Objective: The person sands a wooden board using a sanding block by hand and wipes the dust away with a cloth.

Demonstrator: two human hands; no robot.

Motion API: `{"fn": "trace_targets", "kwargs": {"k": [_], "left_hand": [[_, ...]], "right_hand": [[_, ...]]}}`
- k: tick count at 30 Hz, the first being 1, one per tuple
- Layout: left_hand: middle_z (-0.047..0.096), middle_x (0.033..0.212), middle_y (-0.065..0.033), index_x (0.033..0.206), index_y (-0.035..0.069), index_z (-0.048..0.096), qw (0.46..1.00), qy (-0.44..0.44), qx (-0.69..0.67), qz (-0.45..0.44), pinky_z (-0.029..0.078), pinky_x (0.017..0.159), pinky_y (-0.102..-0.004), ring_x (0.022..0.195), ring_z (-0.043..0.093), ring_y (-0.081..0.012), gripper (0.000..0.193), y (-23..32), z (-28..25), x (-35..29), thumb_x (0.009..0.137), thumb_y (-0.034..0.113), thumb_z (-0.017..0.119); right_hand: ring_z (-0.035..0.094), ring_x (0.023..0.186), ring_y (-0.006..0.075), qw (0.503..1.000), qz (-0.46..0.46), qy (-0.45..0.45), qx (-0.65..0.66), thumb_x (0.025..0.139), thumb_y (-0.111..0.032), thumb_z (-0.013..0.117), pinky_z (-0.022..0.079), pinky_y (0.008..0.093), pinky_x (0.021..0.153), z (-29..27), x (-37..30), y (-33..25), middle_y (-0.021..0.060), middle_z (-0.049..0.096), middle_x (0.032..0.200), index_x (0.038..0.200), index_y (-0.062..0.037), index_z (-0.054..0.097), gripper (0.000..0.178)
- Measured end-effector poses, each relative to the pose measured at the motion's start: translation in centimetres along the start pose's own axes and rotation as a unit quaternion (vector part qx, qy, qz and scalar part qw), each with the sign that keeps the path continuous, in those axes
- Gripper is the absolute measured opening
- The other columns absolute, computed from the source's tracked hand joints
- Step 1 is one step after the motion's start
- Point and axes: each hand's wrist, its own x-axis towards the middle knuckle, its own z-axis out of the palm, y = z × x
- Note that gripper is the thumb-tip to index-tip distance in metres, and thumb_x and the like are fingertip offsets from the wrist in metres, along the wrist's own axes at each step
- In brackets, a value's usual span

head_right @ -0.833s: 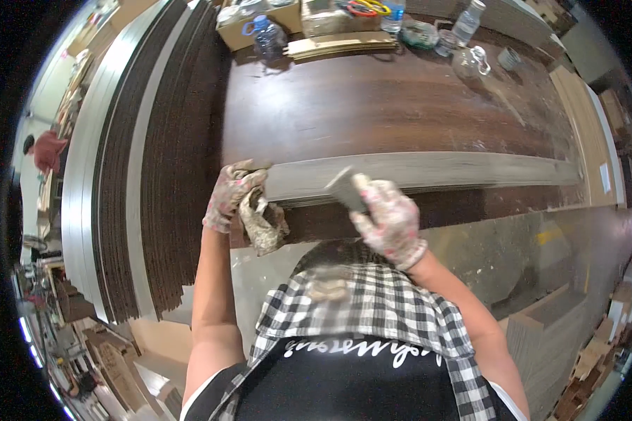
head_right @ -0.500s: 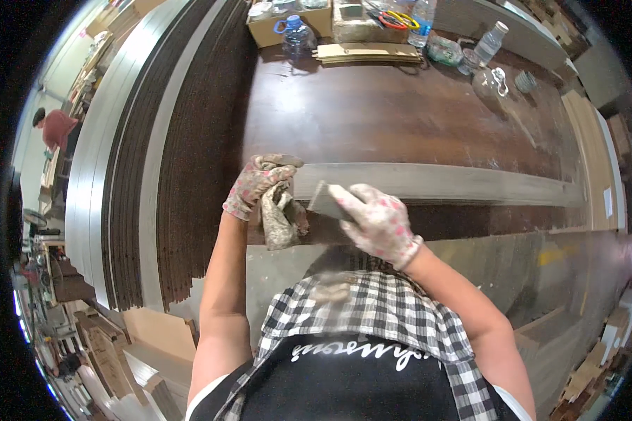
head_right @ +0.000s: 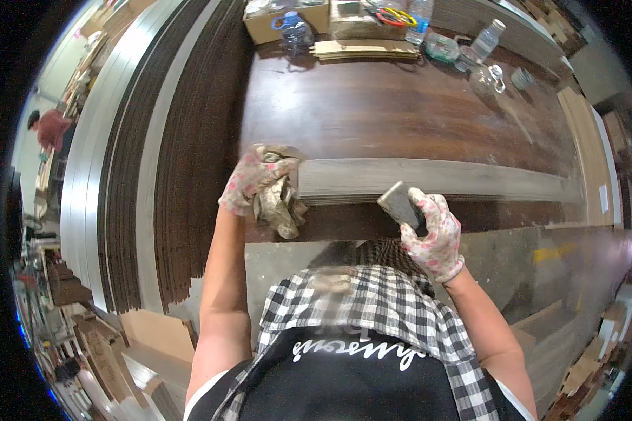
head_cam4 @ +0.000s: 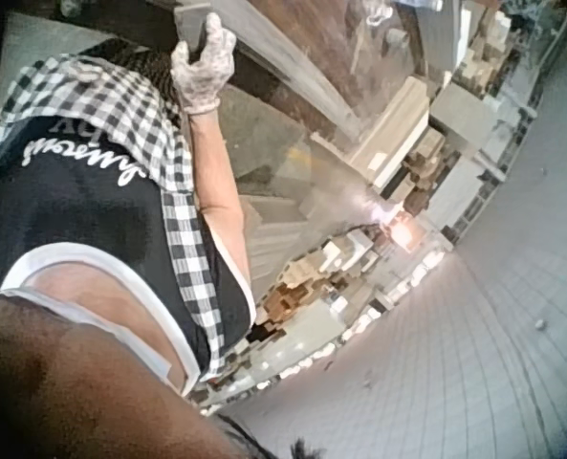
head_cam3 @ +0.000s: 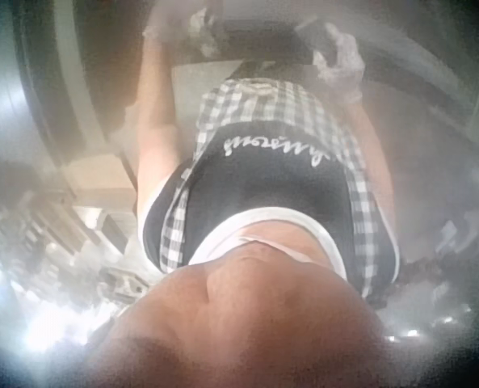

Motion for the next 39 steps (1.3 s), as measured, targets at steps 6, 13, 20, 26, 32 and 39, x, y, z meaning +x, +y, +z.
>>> {"fn": "trace_targets", "kwargs": {"k": [6,13,20,26,32,39], "left_hand": [[0.071,0.093,-0.0091,0.097,0.005,0.072,0.923,0.141,0.277,0.225,0.055,0.074,-0.0311,0.080,0.068,-0.0195,0.015,7.6,4.9,-5.9,0.085,0.011,0.078],[0.070,0.106,-0.0105,0.095,0.006,0.070,0.843,0.115,0.423,0.312,0.057,0.076,-0.0375,0.090,0.071,-0.0299,0.019,3.8,8.1,-8.3,0.079,0.009,0.080],[0.071,0.102,-0.0096,0.095,0.006,0.070,0.843,0.064,0.447,0.292,0.056,0.076,-0.0387,0.088,0.071,-0.0297,0.019,6.6,8.5,-8.3,0.079,0.010,0.080],[0.061,0.136,-0.0137,0.112,0.003,0.062,0.835,0.023,0.510,0.205,0.056,0.080,-0.0399,0.095,0.069,-0.0336,0.040,8.4,13.4,-5.4,0.080,0.017,0.081],[0.063,0.135,-0.0116,0.122,0.002,0.063,0.852,0.004,0.496,0.166,0.057,0.084,-0.0382,0.099,0.071,-0.0301,0.048,9.0,14.2,-5.7,0.079,0.015,0.082],[0.058,0.142,-0.0116,0.137,0.006,0.055,0.835,-0.021,0.486,0.259,0.057,0.086,-0.0413,0.103,0.069,-0.0338,0.064,13.0,22.8,-4.0,0.080,0.017,0.081]], "right_hand": [[0.070,0.083,0.0328,0.993,0.013,0.114,0.040,0.085,-0.021,0.076,0.059,0.0410,0.071,3.5,5.6,-3.4,0.0173,0.067,0.107,0.126,-0.0054,0.061,0.047],[0.065,0.072,0.0191,0.995,0.006,0.094,-0.031,0.082,-0.027,0.077,0.054,0.0355,0.058,6.1,3.0,-2.5,0.0097,0.066,0.100,0.117,-0.0115,0.062,0.041],[0.066,0.087,0.0318,0.955,0.168,0.197,-0.142,0.079,-0.012,0.079,0.057,0.0413,0.074,-3.1,-1.1,3.7,0.0140,0.062,0.101,0.113,-0.0056,0.059,0.040],[0.068,0.078,0.0273,0.985,0.092,0.125,-0.070,0.083,-0.025,0.075,0.057,0.0383,0.066,3.1,1.9,0.4,0.0117,0.064,0.101,0.115,-0.0097,0.061,0.038],[0.066,0.088,0.0276,0.883,0.324,0.273,-0.203,0.087,-0.021,0.074,0.057,0.0395,0.079,-9.8,-5.2,12.6,0.0125,0.062,0.100,0.112,-0.0049,0.061,0.032],[0.067,0.082,0.0247,0.971,0.122,0.175,-0.106,0.086,-0.027,0.076,0.058,0.0358,0.069,-4.4,-1.5,8.0,0.0097,0.065,0.100,0.112,-0.0080,0.062,0.035]]}}
